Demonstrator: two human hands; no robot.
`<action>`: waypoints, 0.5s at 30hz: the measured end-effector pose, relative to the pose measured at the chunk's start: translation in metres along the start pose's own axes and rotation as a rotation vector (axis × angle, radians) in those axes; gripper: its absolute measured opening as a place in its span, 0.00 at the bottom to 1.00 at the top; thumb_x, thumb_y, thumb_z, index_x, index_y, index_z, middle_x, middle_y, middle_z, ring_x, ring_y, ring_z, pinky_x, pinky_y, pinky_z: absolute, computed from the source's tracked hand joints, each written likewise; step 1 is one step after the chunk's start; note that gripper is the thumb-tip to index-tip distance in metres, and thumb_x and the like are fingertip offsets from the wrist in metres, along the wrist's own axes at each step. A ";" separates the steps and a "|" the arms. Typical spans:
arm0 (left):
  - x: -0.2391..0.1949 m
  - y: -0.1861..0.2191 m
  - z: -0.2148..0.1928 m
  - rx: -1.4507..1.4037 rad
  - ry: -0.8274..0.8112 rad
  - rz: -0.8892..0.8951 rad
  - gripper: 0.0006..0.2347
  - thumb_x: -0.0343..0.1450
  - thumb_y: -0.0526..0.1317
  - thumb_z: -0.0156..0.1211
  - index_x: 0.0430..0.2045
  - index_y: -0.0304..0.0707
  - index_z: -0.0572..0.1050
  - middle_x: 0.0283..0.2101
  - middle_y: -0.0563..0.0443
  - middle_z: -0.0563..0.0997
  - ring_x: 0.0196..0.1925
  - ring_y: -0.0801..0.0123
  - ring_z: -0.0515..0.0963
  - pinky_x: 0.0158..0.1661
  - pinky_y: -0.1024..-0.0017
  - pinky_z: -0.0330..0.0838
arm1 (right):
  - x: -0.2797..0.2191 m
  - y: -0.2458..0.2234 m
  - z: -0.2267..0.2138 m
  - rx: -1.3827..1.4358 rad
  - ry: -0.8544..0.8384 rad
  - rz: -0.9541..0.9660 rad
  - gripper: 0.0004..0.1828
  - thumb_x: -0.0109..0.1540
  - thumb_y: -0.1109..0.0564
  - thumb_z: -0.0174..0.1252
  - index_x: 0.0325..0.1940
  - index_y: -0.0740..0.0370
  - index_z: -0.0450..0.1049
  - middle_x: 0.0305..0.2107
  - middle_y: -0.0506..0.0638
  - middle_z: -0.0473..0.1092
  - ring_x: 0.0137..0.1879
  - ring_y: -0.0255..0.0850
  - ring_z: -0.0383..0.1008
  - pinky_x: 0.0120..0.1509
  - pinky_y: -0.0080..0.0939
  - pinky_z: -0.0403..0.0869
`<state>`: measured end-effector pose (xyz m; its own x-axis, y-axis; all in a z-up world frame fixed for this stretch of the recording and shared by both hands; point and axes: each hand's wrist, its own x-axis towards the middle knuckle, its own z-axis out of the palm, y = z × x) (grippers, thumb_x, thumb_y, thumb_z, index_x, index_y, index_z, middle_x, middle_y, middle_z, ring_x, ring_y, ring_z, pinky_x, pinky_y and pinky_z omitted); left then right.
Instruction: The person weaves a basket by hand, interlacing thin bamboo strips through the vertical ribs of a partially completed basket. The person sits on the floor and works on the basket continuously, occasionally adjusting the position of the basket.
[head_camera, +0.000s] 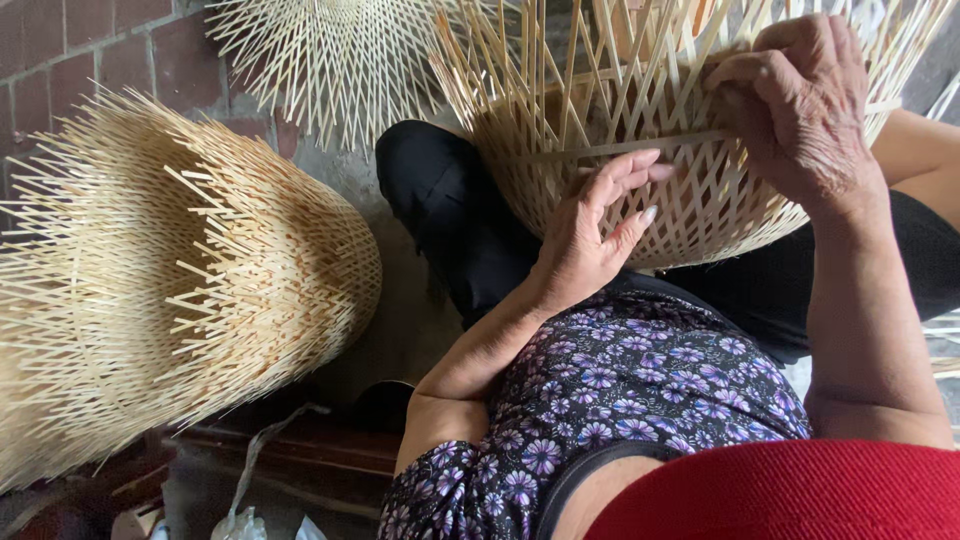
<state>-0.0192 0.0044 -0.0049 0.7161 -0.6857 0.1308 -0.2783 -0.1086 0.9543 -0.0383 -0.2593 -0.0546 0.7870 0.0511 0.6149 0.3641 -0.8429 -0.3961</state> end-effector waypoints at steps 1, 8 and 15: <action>0.001 0.001 -0.001 0.011 0.002 0.016 0.22 0.77 0.30 0.59 0.68 0.35 0.62 0.62 0.46 0.78 0.67 0.66 0.76 0.69 0.69 0.72 | -0.001 -0.001 0.002 0.119 0.026 0.053 0.09 0.71 0.65 0.67 0.53 0.58 0.75 0.48 0.50 0.66 0.58 0.42 0.67 0.62 0.40 0.72; 0.048 0.003 -0.006 0.662 0.336 0.419 0.17 0.74 0.36 0.66 0.57 0.39 0.72 0.45 0.53 0.78 0.44 0.70 0.75 0.49 0.72 0.68 | -0.002 0.016 -0.007 0.536 0.165 0.343 0.05 0.74 0.68 0.62 0.50 0.60 0.77 0.45 0.47 0.69 0.48 0.33 0.70 0.52 0.28 0.72; 0.108 -0.036 -0.007 0.574 0.190 0.356 0.09 0.69 0.36 0.70 0.40 0.44 0.77 0.37 0.56 0.77 0.39 0.74 0.75 0.45 0.76 0.69 | 0.031 -0.017 -0.029 0.019 0.016 0.062 0.07 0.68 0.59 0.72 0.50 0.56 0.82 0.42 0.48 0.72 0.49 0.38 0.69 0.53 0.39 0.68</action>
<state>0.0723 -0.0608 -0.0235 0.6034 -0.6180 0.5040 -0.7735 -0.2996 0.5586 -0.0345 -0.2592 -0.0094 0.8005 -0.0097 0.5993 0.3243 -0.8338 -0.4467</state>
